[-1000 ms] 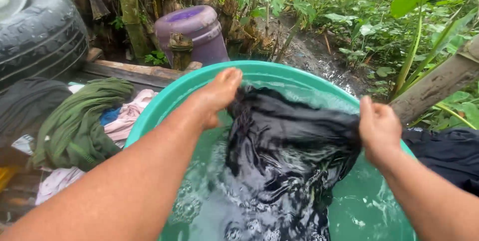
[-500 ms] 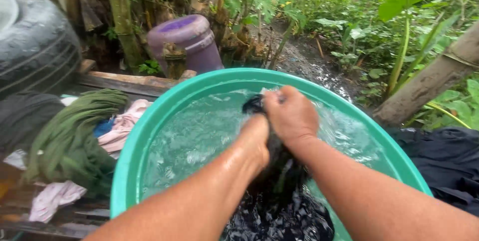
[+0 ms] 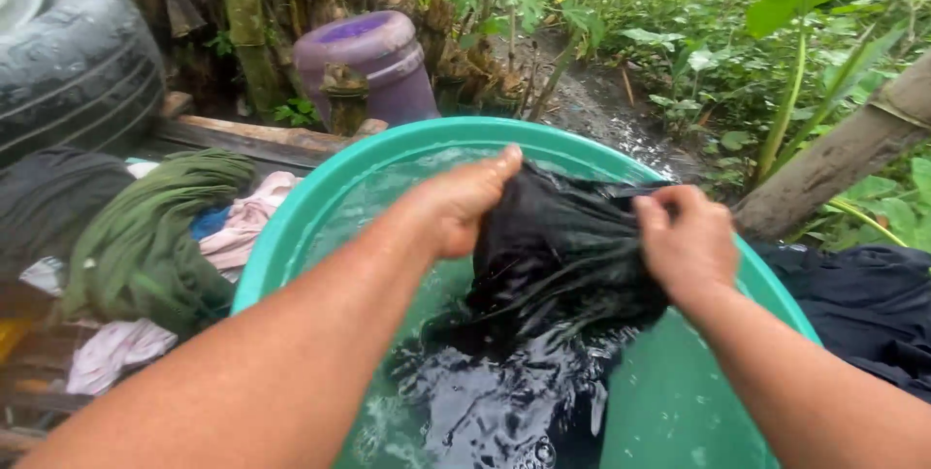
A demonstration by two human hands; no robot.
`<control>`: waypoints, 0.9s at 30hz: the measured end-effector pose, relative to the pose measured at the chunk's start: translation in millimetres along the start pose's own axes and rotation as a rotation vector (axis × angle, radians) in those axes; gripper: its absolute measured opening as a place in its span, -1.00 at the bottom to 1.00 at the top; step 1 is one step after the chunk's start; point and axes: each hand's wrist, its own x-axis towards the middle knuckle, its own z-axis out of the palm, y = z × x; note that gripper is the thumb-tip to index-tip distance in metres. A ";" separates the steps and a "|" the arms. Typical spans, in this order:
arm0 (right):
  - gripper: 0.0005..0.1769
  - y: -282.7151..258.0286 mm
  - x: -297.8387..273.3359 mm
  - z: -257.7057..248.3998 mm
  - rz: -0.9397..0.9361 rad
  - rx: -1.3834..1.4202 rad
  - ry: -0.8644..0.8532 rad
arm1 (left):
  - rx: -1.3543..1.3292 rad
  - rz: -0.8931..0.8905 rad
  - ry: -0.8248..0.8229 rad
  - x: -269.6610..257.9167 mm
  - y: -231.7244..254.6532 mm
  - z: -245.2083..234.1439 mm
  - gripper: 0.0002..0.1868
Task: Hand washing various items of clothing in a basin of soapy water.
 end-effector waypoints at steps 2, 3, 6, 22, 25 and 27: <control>-0.62 24.6 -12.1 5.8 -0.037 -0.026 0.132 | 0.046 0.018 -0.086 -28.1 17.6 -15.0 -0.23; -0.48 23.8 -26.7 10.7 0.164 0.083 0.096 | 0.237 -0.063 0.038 -30.4 14.2 -18.1 -0.14; -0.29 -33.0 -64.9 10.2 0.666 0.510 -0.060 | 0.302 -0.210 0.181 -49.0 -15.5 15.1 0.00; -0.77 32.9 -5.7 -16.8 0.389 0.069 -0.559 | 1.028 -0.273 -0.103 -83.3 48.7 -46.6 -0.41; -0.71 45.1 20.0 1.6 0.373 0.291 -0.469 | 1.362 0.093 0.068 14.8 30.9 -68.8 -0.46; -0.62 35.9 28.0 19.2 0.306 0.354 -0.388 | 1.109 0.233 0.160 55.5 8.8 -41.8 -0.54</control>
